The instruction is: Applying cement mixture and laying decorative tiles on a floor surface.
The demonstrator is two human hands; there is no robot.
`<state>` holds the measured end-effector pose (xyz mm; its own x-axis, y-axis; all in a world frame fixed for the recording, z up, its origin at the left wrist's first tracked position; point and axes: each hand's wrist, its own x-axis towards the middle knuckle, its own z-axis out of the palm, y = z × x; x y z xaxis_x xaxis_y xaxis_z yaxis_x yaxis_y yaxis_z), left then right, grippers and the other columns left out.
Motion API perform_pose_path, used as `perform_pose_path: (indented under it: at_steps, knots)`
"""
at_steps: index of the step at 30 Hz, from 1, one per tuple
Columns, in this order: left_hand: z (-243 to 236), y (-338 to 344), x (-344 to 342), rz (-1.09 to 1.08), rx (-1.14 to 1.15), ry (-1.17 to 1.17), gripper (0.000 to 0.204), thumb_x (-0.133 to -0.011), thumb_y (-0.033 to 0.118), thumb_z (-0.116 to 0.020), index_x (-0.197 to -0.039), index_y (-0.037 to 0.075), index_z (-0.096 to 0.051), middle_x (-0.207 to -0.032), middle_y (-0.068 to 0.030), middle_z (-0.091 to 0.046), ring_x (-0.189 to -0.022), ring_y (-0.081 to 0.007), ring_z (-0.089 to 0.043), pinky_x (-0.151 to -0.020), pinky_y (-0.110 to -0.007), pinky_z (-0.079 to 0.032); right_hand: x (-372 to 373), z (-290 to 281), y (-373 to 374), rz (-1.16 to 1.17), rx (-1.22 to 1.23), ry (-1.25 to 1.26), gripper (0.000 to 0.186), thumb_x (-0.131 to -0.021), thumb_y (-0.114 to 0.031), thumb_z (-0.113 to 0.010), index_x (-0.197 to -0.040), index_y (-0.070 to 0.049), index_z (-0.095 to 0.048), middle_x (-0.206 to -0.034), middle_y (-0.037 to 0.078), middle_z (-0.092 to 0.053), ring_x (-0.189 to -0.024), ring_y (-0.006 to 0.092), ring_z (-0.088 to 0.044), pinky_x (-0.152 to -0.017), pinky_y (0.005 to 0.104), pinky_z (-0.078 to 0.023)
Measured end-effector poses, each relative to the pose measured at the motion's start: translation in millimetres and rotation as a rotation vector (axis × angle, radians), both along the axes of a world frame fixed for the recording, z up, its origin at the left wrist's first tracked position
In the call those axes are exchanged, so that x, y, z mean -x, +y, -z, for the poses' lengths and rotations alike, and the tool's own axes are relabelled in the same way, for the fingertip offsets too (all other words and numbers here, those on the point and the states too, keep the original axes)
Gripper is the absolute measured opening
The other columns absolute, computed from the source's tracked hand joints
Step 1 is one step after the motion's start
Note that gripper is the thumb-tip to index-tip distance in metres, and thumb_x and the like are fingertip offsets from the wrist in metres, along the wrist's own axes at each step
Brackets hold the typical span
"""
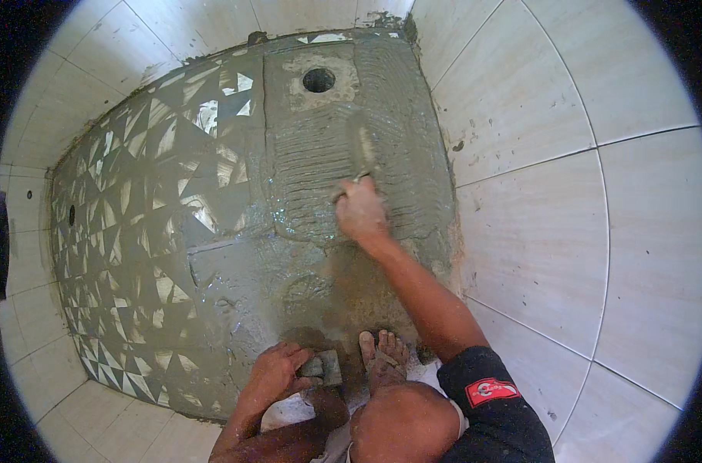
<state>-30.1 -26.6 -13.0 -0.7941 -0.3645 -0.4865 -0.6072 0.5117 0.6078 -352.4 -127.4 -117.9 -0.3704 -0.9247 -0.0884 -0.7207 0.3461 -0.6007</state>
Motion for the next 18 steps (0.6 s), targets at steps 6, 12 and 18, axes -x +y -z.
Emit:
perform_pose_path:
  at_steps: [6, 12, 18]
  knots:
    - [-8, -2, 4, 0.016, -0.017, -0.046, 0.049, -0.067, 0.024, -0.085, -0.11, 0.011, -0.066, -0.104, -0.0086, -0.065, -0.101, -0.0321, -0.064, -0.087, -0.042, -0.053, 34, -6, 10, 0.158, 0.051, 0.037, 0.026, -0.085, -0.012, -0.056, -0.107, -0.008, -0.069, -0.1, 0.029, -0.059, -0.095, 0.0468, -0.06, -0.086, 0.0515, -0.05]
    - [-2, 2, 5, 0.043, -0.016, -0.031, 0.05, -0.067, 0.024, -0.085, -0.112, 0.011, -0.066, -0.105, -0.0092, -0.066, -0.102, -0.0322, -0.064, -0.088, -0.042, -0.053, -52, -5, -33, 0.003, 0.268, -0.265, 0.024, -0.085, -0.01, -0.051, -0.093, -0.01, -0.073, -0.099, 0.026, -0.061, -0.09, 0.0421, -0.061, -0.083, 0.0465, -0.051]
    - [-13, 0, 2, 0.014, -0.002, -0.043, 0.055, -0.066, 0.024, -0.085, -0.116, 0.011, -0.066, -0.104, -0.0098, -0.066, -0.103, -0.0324, -0.064, -0.089, -0.042, -0.053, -97, -3, -69, -0.042, 0.17, -0.377, 0.024, -0.084, -0.007, -0.051, -0.093, -0.008, -0.073, -0.092, 0.025, -0.06, -0.087, 0.0398, -0.062, -0.08, 0.0465, -0.05]
